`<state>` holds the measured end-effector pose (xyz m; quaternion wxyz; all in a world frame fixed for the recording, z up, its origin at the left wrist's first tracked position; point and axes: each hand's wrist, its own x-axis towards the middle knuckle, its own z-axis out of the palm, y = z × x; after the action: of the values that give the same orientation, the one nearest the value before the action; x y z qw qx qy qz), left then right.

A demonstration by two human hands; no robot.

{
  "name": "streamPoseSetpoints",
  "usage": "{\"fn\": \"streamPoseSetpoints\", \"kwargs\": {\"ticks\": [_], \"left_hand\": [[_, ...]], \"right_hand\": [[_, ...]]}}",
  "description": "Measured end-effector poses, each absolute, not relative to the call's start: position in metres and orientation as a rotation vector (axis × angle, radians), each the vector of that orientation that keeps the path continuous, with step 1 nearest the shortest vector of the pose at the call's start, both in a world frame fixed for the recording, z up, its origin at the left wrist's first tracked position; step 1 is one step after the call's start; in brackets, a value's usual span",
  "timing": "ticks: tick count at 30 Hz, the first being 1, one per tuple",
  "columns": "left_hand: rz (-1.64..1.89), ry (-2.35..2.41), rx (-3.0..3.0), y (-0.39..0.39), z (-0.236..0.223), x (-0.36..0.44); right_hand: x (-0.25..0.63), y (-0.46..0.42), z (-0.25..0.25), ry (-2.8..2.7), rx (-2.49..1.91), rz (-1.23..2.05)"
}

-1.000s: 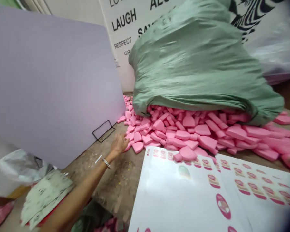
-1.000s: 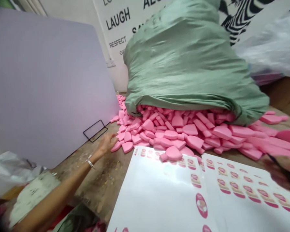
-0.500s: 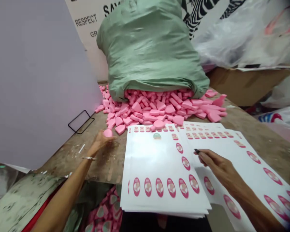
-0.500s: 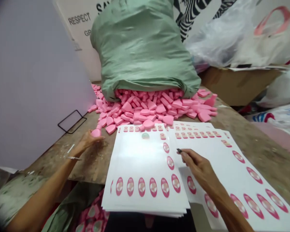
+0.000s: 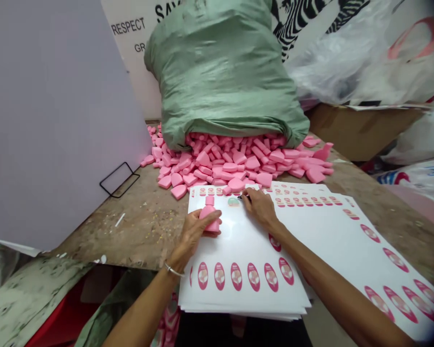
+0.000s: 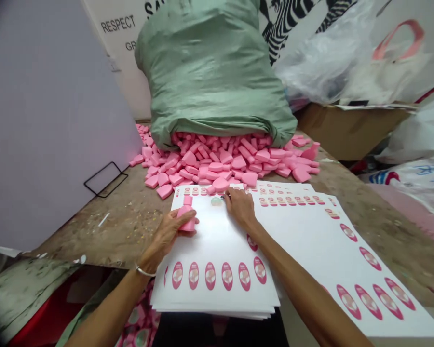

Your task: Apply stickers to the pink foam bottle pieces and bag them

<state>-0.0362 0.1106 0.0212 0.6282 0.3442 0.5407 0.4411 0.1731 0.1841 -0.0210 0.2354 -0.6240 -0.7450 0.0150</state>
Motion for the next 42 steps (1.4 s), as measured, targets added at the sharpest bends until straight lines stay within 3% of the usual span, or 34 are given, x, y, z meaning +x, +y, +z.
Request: {"fn": "streamPoseSetpoints", "kwargs": {"ticks": [8,21,31,42], "left_hand": [[1.064,1.188,0.804,0.145,0.003,-0.008],[1.055,1.057,0.786,0.155,-0.013,-0.006],[1.181,0.848,0.489,0.131,0.015,-0.004],[1.221,0.860,0.653,0.105,0.038,-0.001]], "right_hand": [[0.175,0.183,-0.033,-2.043,-1.659,-0.063],[0.176,0.193,-0.030,-1.945,-1.578,0.108],[0.164,0.142,0.038,-1.538,-1.288,0.853],[0.145,0.112,0.051,-1.568,-1.225,0.885]]}}
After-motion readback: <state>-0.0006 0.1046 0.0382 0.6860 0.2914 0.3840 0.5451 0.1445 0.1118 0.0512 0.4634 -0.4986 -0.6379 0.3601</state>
